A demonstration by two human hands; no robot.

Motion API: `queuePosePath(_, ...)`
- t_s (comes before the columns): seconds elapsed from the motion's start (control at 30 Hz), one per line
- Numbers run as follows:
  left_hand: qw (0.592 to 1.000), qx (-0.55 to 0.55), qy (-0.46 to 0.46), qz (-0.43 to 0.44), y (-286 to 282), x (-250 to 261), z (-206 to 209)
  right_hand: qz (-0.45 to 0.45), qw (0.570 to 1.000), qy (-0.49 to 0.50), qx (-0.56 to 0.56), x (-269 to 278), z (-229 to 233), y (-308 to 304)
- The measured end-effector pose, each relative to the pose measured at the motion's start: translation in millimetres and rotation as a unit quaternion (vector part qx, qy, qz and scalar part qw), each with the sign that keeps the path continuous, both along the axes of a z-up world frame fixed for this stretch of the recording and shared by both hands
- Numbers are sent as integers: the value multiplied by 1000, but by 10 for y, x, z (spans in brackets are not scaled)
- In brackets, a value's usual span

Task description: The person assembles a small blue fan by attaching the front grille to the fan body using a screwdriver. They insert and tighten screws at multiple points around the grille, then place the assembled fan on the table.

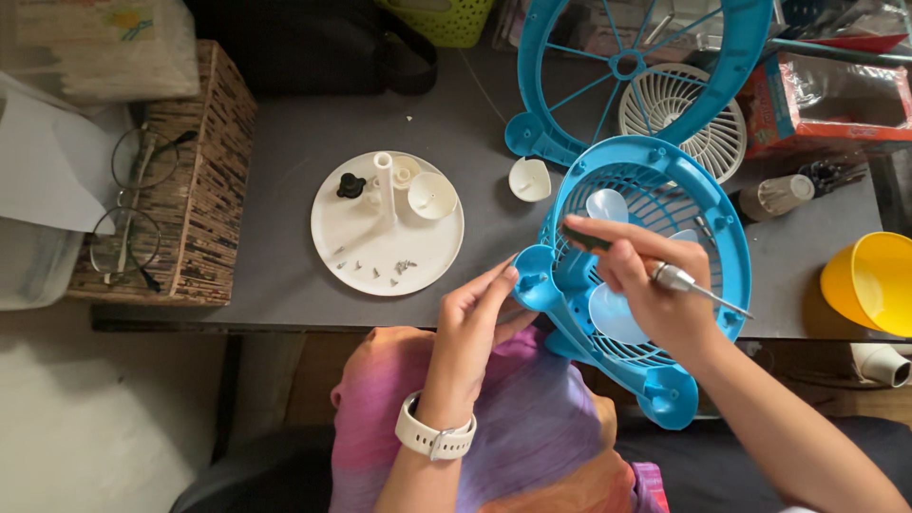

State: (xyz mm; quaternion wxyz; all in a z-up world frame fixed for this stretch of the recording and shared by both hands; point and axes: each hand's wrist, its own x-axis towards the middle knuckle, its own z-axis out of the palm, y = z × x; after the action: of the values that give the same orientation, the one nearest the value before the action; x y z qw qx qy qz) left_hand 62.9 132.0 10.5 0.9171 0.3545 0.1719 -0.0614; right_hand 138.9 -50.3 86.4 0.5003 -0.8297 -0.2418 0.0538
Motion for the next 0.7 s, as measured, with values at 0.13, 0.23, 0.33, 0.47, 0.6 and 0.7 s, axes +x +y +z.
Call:
queuePosePath(0.13, 1000, 11, 0, 4, 10, -9, 20, 33, 992, -104, -63, 21, 115, 91)
queuePosePath(0.23, 1000, 17, 8, 2, 18, -5, 41, -43, 996, -30, -70, 29, 55, 191)
queuePosePath(0.33, 1000, 22, 22, -1, 21, 0, 49, -16, 993, -94, -68, 89, -6, 219)
queuePosePath(0.47, 1000, 11, 8, 1, 27, -18, 30, -5, 995, -95, -40, 88, -63, 218)
queuePosePath(0.6, 1000, -6, 3, 6, 9, -14, -18, 37, 993, -103, -32, 24, -169, 289)
queuePosePath(0.7, 1000, -1, 2, 13, -1, -29, -53, 53, 985, -150, -71, 41, -182, 294)
